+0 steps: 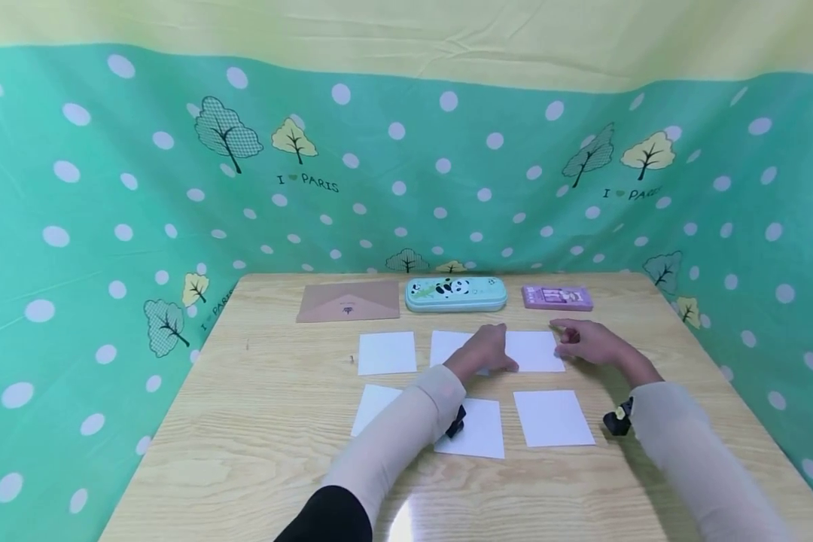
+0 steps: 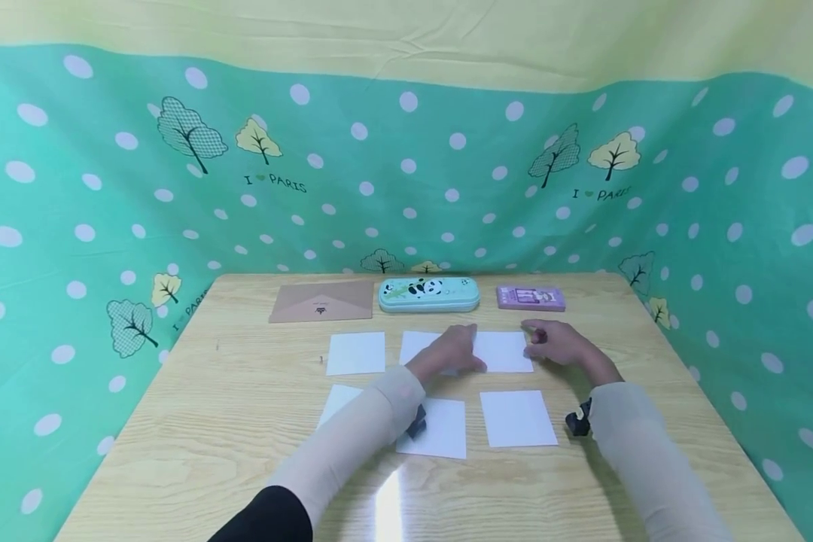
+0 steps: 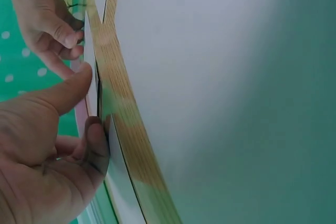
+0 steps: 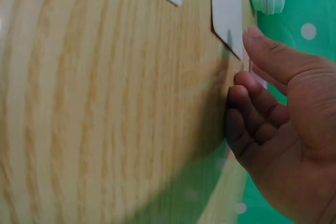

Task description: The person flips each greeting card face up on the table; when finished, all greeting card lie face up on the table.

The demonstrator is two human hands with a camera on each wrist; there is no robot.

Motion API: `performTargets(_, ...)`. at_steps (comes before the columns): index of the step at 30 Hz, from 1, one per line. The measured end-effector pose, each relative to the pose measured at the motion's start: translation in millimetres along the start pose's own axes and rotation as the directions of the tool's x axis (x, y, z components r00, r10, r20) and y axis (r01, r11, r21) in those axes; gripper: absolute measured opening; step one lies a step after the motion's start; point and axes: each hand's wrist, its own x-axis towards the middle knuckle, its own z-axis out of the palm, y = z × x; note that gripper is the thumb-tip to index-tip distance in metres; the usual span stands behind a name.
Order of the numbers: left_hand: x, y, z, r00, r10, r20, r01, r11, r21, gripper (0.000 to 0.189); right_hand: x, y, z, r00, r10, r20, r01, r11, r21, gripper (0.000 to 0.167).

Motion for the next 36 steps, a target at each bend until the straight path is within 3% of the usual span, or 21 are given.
performTargets(4, 0.2, 2.5, 0.0, 0.999, -0.044, 0.014, 0.043, 0.998, 0.04, 0.087, 1.2, 3, 4, 1.0, 0.011, 0.006, -0.011, 1.0, 0.02, 0.063)
performTargets(7, 1.0, 0.4, 1.0, 0.998, -0.063, 0.004, 0.063, 0.998, 0.001, 0.09, 2.0, 4, 7, 1.0, 0.017, -0.01, -0.017, 1.0, 0.003, 0.059)
performTargets(10, 1.7, -2.7, 2.4, 0.998, -0.062, -0.012, 0.061, 0.997, -0.045, 0.091, 1.9, 5, 10, 0.999, 0.024, -0.021, -0.024, 1.0, -0.001, 0.056)
performTargets(17, 1.8, -4.8, 6.7, 1.0, -0.025, -0.013, 0.024, 0.998, -0.051, 0.09, -3.1, 3, 10, 1.0, 0.027, -0.005, -0.027, 0.999, 0.029, 0.061)
performTargets(24, 1.5, -5.1, 9.3, 0.997, -0.06, -0.053, 0.055, 0.995, -0.087, 0.093, -1.9, 3, 11, 1.0, 0.015, -0.013, -0.014, 0.998, 0.055, 0.052)
performTargets(28, 1.9, -3.9, 9.7, 0.993, -0.025, -0.117, 0.012, 0.994, -0.107, 0.089, -1.0, -1, 10, 0.999, 0.04, -0.036, -0.037, 0.994, 0.099, 0.05)
performTargets(33, 0.5, -3.8, 4.9, 0.982, 0.046, -0.183, -0.069, 0.99, -0.122, 0.067, -4.7, -6, 7, 0.993, 0.089, -0.075, -0.08, 0.99, 0.118, 0.055)
performTargets(36, 0.4, -6.2, 0.1, 0.971, 0.085, -0.223, -0.115, 0.985, -0.127, 0.053, -8.4, -7, 6, 0.99, 0.092, -0.108, -0.082, 0.992, 0.096, 0.041)
